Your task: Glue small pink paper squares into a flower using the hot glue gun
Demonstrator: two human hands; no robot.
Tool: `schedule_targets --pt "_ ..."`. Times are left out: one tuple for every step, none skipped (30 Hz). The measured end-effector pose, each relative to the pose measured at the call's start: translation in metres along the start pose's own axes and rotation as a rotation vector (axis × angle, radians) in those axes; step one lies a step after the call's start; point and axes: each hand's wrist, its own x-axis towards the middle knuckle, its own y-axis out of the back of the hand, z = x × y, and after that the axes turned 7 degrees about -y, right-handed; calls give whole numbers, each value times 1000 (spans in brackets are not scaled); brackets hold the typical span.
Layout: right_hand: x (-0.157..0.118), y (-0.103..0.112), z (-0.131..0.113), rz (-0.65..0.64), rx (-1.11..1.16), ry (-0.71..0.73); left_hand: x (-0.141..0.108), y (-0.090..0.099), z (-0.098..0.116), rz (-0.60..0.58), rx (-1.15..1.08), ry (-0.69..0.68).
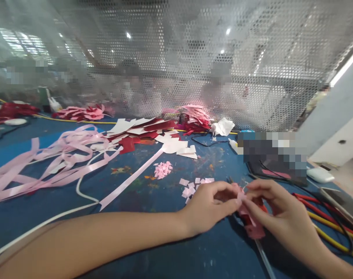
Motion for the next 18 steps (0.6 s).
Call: schedule_targets --pt "0 1 0 -13 -32 16 0 0 1 7 -15 18" --pt "0 3 0 -24 -81 37 1 0 1 15 -24 35" --pt "-1 6 0 -36 -151 75 1 0 1 27 -25 50" --pt "-1 10 1 -44 -241 131 2 0 2 40 -21 59" --pt "-2 15 3 -48 -347 204 2 1 1 52 -16 63" --pt "-3 21 6 -53 -469 295 3 1 1 63 -13 65" --pt "-5 27 10 -40 -589 382 3 1 1 77 -12 68" --pt "-6 33 14 -34 -702 460 4 2 1 93 -14 70" --pt "-8 37 19 -25 -792 505 4 2 1 108 -16 75" --pt "-10 41 23 -32 -857 530 4 2 1 126 -21 80" --pt "-11 43 27 -41 -900 538 5 3 2 149 -27 87" --pt "-11 45 30 -56 -926 527 5 3 3 177 -33 94" --pt "-11 46 32 -73 -934 507 6 3 4 207 -37 101" --pt "-11 46 33 -85 -929 481 7 4 5 236 -39 109" --pt "-9 47 34 -94 -913 454 7 4 7 264 -40 116" --pt "-8 47 35 -89 -887 424 8 4 8 290 -39 122" --pt "-7 48 36 -70 -852 397 9 5 9 311 -36 127" --pt "-6 48 37 -42 -815 374 9 5 10 330 -31 133"
